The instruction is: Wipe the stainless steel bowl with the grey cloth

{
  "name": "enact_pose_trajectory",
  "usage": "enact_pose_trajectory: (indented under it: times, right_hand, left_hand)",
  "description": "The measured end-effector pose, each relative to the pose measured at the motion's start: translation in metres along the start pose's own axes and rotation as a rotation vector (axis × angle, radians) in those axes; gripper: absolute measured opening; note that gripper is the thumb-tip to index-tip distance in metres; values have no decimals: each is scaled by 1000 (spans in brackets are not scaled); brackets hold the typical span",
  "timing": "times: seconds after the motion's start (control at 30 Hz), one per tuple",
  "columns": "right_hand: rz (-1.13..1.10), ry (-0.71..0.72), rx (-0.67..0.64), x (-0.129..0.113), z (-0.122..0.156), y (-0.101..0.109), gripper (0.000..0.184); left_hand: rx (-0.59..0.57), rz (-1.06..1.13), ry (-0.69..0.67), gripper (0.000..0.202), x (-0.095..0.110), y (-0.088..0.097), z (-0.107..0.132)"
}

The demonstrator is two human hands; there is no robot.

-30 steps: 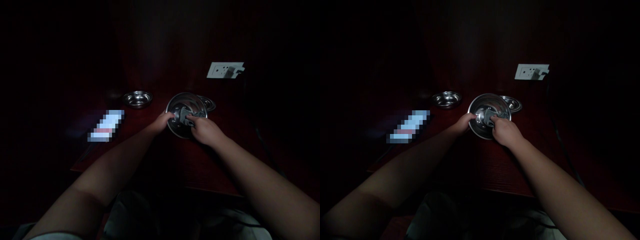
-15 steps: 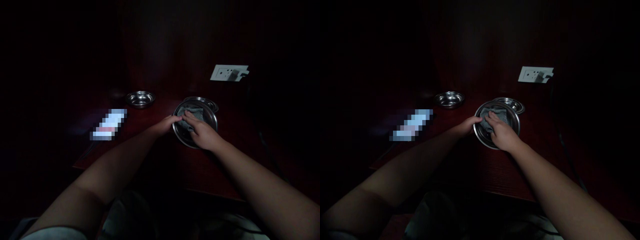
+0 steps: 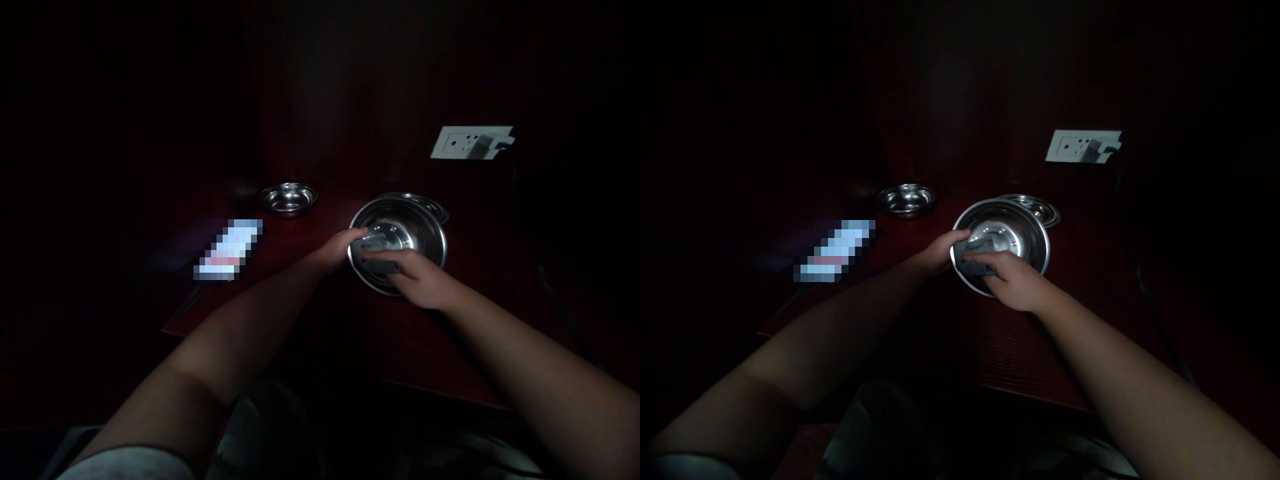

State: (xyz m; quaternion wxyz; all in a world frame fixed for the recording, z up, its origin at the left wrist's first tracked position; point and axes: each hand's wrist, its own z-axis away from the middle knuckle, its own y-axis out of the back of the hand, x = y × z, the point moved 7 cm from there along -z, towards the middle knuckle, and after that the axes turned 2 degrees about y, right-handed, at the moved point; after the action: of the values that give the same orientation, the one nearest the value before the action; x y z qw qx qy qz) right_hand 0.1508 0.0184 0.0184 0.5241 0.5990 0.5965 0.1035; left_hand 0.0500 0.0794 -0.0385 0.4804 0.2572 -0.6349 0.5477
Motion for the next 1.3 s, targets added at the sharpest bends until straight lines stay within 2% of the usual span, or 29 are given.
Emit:
enact_pose_trajectory:
  times: [0.2,0.37,0.67,0.83,1.0,1.13,1.3]
  right_hand:
    - [-53,-57,-63,8,-2,4,36]
    - [-56,-156,-133,25,0,7,33]
    - [-132,-13,-61,13,-2,3,35]
    - [-192,39,4,13,-1,-1,47]
    - [-145,66,149,18,0,2,60]
    - [-89,97,213,16,0,8,61]
    - [-12,106,227,12,-2,12,62]
  left_hand:
    - [41,-4,4,23,-2,4,1]
    - [-50,2,-41,33,1,-2,3]
    - [-55,26,-53,45,3,-1,2]
    - [-136,23,-16,38,5,-7,5]
    - [-231,-34,-2,31,6,-13,12]
    - [-209,-6,21,34,2,-14,15]
    - [-155,5,84,43,-5,-18,19]
